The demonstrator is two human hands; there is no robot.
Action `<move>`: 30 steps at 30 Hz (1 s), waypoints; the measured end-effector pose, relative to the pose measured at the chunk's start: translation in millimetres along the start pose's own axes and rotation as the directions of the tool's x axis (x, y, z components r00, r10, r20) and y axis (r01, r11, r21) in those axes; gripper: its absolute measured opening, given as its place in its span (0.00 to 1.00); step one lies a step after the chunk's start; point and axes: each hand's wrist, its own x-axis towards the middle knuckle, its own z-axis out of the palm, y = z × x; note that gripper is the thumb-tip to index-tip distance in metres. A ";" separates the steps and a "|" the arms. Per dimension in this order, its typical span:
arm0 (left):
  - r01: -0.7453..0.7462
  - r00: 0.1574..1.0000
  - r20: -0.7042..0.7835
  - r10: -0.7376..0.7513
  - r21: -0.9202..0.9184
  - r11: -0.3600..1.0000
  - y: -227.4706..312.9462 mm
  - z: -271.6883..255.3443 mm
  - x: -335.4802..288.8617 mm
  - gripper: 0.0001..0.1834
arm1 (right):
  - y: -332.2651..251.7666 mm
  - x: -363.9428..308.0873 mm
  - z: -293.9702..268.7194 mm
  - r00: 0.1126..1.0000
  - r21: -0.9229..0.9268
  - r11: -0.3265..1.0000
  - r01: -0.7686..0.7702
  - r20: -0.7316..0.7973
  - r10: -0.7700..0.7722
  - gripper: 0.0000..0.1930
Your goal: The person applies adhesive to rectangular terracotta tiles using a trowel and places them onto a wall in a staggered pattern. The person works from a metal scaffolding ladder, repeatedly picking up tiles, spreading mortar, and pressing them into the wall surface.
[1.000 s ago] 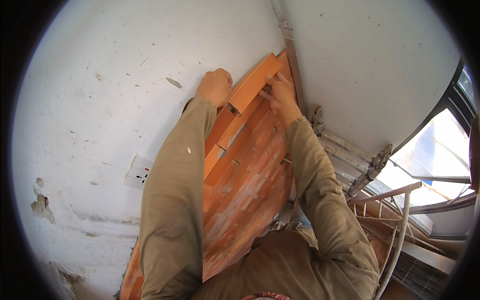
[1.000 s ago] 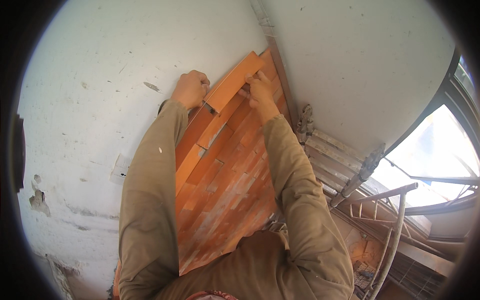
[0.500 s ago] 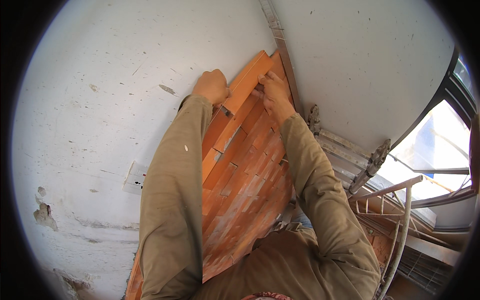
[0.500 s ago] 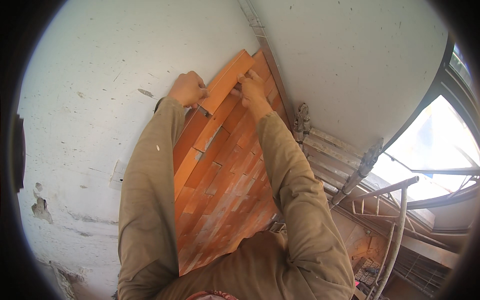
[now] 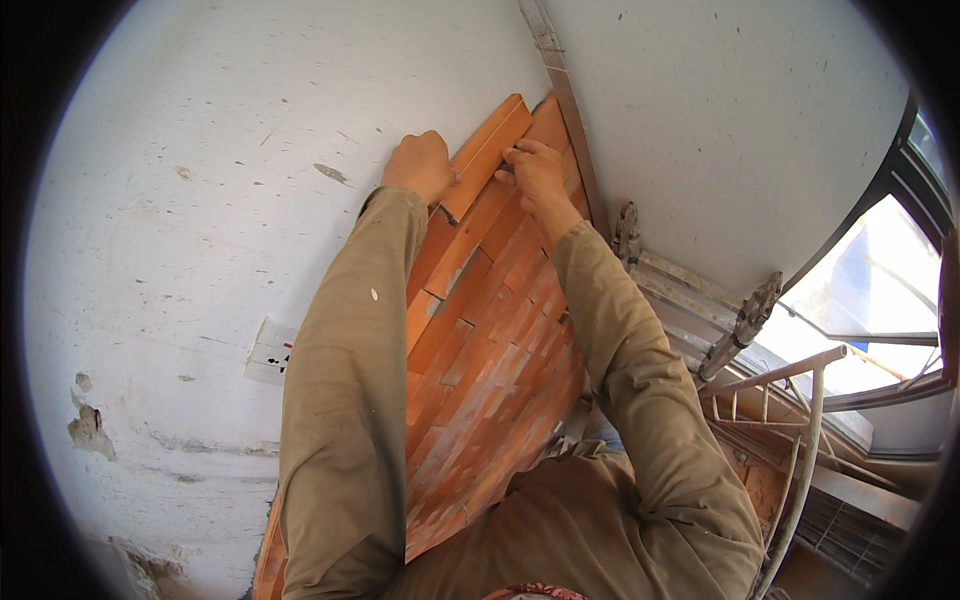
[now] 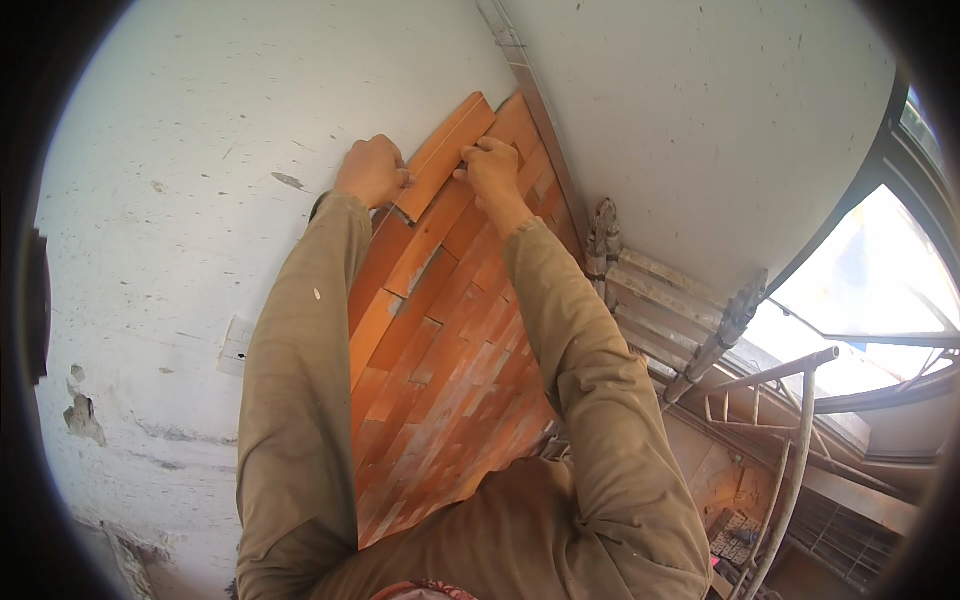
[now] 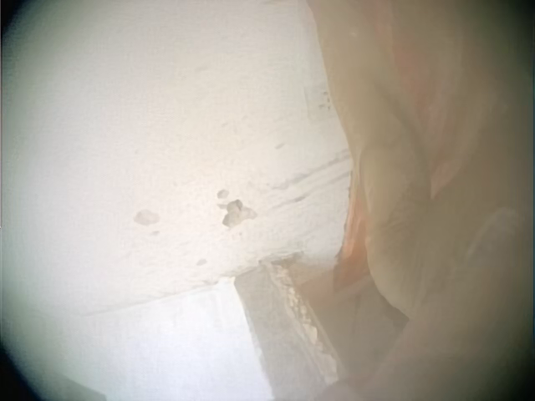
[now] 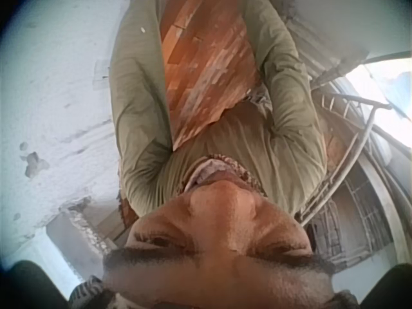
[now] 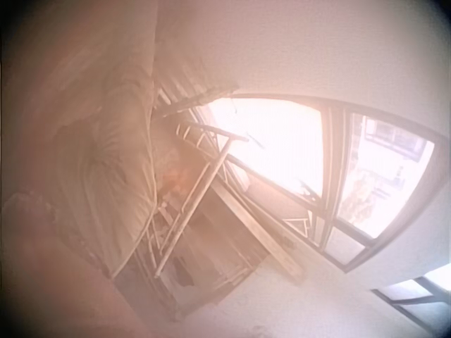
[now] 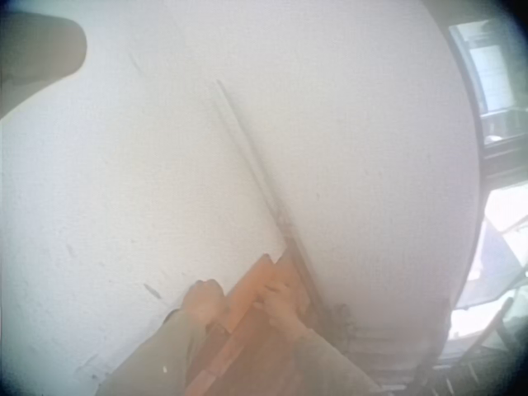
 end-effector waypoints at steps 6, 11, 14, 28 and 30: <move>0.050 0.995 0.088 -0.046 -0.046 0.998 1.6 -2.6 1.1 0.12 | 2.2 1.7 -8.2 0.990 -0.009 1.000 0.020 0.138 -0.018 0.19; 0.017 1.000 0.002 -0.017 0.004 1.000 -3.0 5.1 -1.5 0.10 | -6.0 -1.0 -8.8 0.996 -0.084 0.996 0.034 0.080 -0.027 0.23; 0.014 0.999 0.042 -0.014 0.002 1.000 -2.3 3.4 -0.2 0.10 | -7.8 19.3 -16.7 0.959 -0.368 0.888 0.276 0.039 -0.281 0.26; 0.005 0.997 0.071 -0.007 0.038 0.999 1.3 -1.4 -6.1 0.11 | -34.3 74.8 -32.5 0.935 -0.440 0.852 0.284 0.322 -0.146 0.28; -0.002 0.998 0.065 -0.001 0.033 0.999 0.1 0.9 -5.7 0.12 | -33.4 72.9 -34.2 0.933 -0.464 0.830 0.309 0.319 -0.169 0.29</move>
